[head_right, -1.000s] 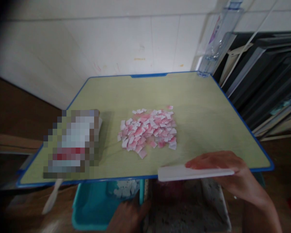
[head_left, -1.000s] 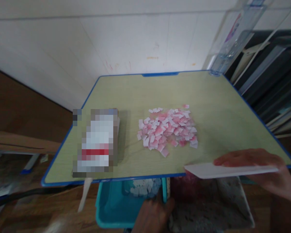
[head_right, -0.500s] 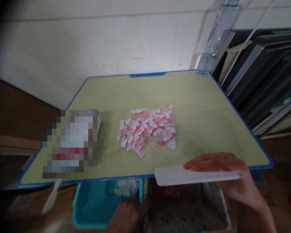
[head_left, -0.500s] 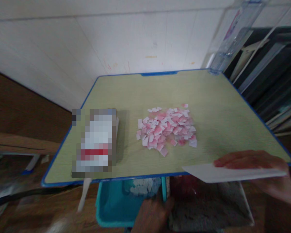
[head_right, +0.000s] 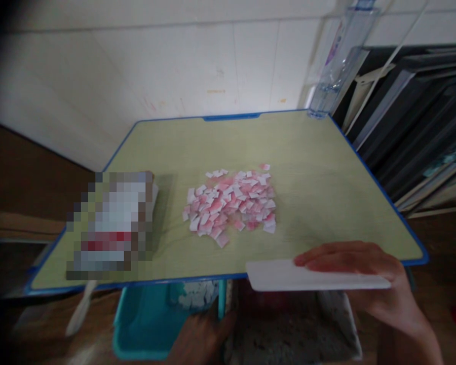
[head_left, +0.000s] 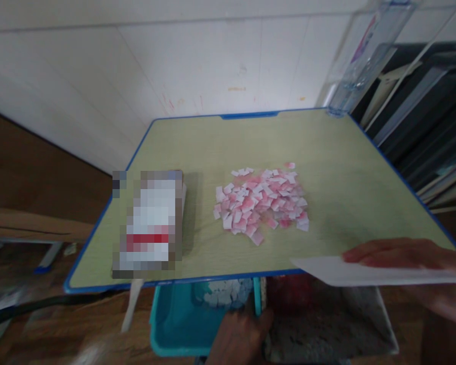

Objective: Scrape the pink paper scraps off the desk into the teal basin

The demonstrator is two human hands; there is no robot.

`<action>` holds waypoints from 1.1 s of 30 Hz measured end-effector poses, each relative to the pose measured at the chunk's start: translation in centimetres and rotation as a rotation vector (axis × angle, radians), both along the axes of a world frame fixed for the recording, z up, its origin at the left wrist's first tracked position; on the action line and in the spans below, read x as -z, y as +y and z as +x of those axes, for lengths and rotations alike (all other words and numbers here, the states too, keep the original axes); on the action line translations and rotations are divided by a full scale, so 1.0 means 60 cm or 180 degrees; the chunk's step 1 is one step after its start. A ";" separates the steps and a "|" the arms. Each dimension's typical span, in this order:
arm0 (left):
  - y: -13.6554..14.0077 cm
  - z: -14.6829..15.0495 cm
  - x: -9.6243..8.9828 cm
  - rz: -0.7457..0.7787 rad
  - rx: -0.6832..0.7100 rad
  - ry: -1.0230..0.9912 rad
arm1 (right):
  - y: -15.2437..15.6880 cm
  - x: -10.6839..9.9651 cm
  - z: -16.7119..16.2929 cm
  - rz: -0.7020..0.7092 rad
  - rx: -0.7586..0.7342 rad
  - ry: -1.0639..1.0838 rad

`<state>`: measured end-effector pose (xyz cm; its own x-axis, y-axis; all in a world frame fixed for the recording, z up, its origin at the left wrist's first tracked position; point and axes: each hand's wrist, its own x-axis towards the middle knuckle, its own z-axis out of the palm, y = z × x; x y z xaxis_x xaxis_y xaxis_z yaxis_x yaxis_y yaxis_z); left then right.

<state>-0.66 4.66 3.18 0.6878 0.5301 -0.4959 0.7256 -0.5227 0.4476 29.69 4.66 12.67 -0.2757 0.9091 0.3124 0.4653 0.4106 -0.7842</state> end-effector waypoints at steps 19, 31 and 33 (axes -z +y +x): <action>-0.002 -0.001 0.004 0.0067 0.0089 -0.0141 | -0.019 0.013 -0.076 -0.0483 0.0015 0.0149; 0.001 0.002 -0.011 0.0171 -0.0051 -0.0169 | -0.051 0.076 -0.063 -0.0637 0.0025 -0.1024; 0.001 0.003 -0.013 0.0204 -0.0037 -0.0145 | -0.052 0.067 -0.062 -0.0470 0.0310 -0.0850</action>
